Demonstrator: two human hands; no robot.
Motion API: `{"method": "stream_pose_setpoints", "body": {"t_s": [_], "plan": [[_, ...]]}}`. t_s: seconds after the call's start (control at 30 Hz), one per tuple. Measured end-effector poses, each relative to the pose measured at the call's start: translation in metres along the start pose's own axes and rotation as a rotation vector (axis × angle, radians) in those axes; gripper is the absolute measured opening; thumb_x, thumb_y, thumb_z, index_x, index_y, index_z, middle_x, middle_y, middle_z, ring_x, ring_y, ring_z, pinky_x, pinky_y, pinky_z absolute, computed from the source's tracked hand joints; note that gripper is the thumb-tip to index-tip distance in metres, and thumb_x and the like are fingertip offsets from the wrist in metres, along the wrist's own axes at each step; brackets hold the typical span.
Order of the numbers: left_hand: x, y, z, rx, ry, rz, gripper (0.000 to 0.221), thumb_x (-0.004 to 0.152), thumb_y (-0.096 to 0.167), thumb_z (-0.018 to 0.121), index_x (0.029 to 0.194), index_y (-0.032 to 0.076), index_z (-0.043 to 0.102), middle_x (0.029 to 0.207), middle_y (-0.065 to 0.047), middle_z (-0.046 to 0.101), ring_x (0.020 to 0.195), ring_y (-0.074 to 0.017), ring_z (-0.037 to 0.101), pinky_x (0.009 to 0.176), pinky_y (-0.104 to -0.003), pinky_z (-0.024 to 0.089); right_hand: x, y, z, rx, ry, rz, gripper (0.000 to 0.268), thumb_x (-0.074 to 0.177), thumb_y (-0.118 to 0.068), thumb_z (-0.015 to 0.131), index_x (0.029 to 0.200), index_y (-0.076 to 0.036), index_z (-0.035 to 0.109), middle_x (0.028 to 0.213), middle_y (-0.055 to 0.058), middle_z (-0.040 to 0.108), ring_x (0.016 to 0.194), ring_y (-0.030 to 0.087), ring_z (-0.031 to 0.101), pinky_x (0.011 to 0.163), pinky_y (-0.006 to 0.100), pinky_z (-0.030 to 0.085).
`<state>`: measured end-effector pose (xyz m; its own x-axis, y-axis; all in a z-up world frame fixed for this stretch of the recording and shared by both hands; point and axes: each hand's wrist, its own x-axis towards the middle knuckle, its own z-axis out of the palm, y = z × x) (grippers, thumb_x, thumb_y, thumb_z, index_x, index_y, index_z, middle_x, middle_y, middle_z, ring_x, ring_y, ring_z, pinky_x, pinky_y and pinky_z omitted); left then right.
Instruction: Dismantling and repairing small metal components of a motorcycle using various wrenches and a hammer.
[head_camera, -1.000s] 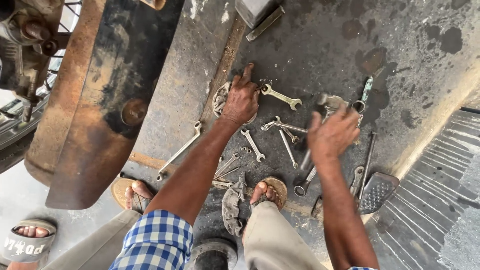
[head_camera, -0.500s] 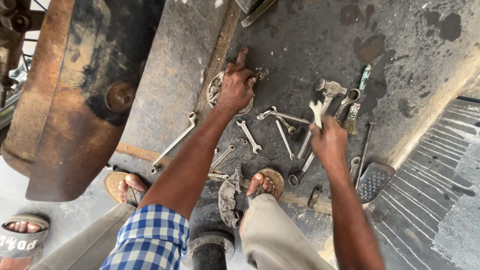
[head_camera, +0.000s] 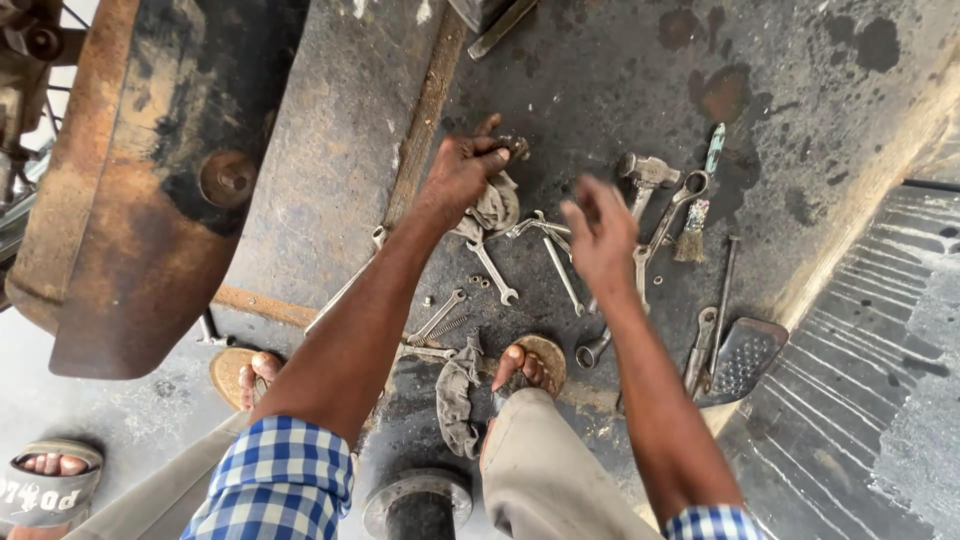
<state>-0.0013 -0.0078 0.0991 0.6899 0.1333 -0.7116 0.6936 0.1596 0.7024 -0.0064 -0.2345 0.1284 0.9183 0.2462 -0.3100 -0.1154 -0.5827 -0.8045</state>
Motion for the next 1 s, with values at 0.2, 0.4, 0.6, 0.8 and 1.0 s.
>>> {"method": "stream_pose_setpoints", "body": {"t_s": [0.2, 0.4, 0.6, 0.8, 1.0], "plan": [[-0.032, 0.015, 0.006, -0.7, -0.059, -0.12, 0.021, 0.091, -0.002, 0.062, 0.107, -0.013, 0.07, 0.13, -0.016, 0.071, 0.089, -0.0222, 0.079, 0.083, -0.038, 0.069, 0.028, -0.022, 0.018, 0.147, -0.124, -0.079, 0.041, 0.1, -0.018, 0.07, 0.137, -0.002, 0.063, 0.132, 0.018, 0.07, 0.121, 0.027, 0.069, 0.102, 0.039, 0.06], [-0.049, -0.014, 0.019, -1.006, -0.212, -0.113, 0.017, 0.094, 0.002, 0.064, 0.103, -0.007, 0.075, 0.09, -0.014, 0.074, 0.081, -0.0215, 0.069, 0.078, -0.035, 0.062, 0.009, -0.053, 0.009, 0.218, 0.041, -0.32, 0.032, 0.102, -0.02, 0.073, 0.127, -0.002, 0.069, 0.118, 0.017, 0.075, 0.108, 0.024, 0.075, 0.093, 0.036, 0.066], [-0.091, 0.004, 0.03, -1.077, -0.309, -0.103, 0.017, 0.097, 0.008, 0.061, 0.096, -0.004, 0.073, 0.088, -0.013, 0.075, 0.079, -0.0206, 0.069, 0.078, -0.033, 0.062, -0.001, -0.064, -0.012, 0.034, 0.13, -0.608, 0.018, 0.104, -0.011, 0.074, 0.117, -0.001, 0.068, 0.101, 0.014, 0.076, 0.093, 0.019, 0.079, 0.074, 0.03, 0.069], [-0.127, 0.029, 0.035, -0.977, -0.257, -0.054, 0.017, 0.096, 0.007, 0.061, 0.1, -0.004, 0.074, 0.087, -0.013, 0.075, 0.078, -0.0187, 0.07, 0.077, -0.031, 0.061, -0.019, -0.1, -0.041, 0.035, 0.087, -0.707, 0.022, 0.095, -0.005, 0.079, 0.114, 0.0, 0.069, 0.106, 0.017, 0.074, 0.099, 0.024, 0.076, 0.082, 0.031, 0.066], [-0.145, 0.017, 0.039, -0.865, -0.316, 0.071, 0.014, 0.099, 0.006, 0.064, 0.096, -0.005, 0.071, 0.085, -0.012, 0.072, 0.076, -0.0183, 0.069, 0.074, -0.032, 0.06, -0.042, -0.104, -0.051, 0.08, 0.109, -0.644, 0.02, 0.096, -0.004, 0.079, 0.114, 0.0, 0.072, 0.109, 0.016, 0.075, 0.101, 0.024, 0.076, 0.084, 0.031, 0.065]]}}
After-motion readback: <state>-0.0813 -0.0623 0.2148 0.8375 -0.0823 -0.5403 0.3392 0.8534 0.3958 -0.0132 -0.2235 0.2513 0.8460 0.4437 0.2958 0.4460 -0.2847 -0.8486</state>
